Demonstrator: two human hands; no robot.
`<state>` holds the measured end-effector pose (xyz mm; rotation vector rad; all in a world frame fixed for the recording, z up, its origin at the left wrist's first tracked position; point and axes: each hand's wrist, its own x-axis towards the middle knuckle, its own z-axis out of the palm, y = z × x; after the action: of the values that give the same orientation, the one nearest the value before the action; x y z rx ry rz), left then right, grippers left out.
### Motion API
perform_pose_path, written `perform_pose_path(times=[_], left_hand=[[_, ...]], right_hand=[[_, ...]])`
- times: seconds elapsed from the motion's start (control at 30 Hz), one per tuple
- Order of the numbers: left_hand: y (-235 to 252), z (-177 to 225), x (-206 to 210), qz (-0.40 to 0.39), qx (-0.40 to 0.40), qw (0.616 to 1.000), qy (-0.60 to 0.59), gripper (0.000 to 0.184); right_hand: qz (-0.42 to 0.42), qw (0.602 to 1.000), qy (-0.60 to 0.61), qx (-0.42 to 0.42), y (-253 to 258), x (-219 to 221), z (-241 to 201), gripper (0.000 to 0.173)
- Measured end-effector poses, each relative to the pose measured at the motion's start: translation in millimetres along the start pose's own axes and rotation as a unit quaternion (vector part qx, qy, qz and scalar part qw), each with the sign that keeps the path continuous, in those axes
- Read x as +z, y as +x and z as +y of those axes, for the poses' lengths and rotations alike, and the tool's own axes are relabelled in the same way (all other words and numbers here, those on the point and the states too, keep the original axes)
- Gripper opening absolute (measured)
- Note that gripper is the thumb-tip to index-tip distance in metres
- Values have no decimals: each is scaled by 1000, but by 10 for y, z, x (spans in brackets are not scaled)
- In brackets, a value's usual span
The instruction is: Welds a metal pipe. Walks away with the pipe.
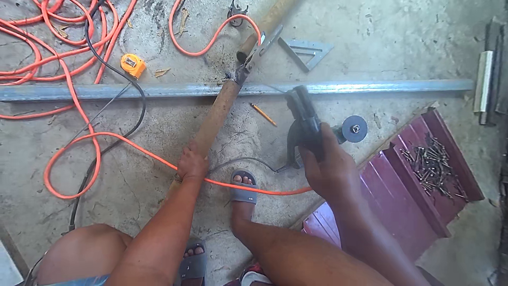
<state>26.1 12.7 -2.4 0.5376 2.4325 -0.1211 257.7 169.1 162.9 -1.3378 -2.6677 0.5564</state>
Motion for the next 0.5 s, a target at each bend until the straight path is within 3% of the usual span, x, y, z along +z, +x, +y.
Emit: perform_pose_path(times=[0.27,0.37,0.5], left_hand=[[16,-29,0,-2,1,1000,-5,87],[58,-60,-54,-10,12,1000,-13,86],[127,-189,-132,-36,21,999,-34,84]], right_hand=[[11,999,30,23,34,-208,-57,63],[-24,999,31,31,99,-167,-14,61],[5,998,48,35,6,-125,-39,63]])
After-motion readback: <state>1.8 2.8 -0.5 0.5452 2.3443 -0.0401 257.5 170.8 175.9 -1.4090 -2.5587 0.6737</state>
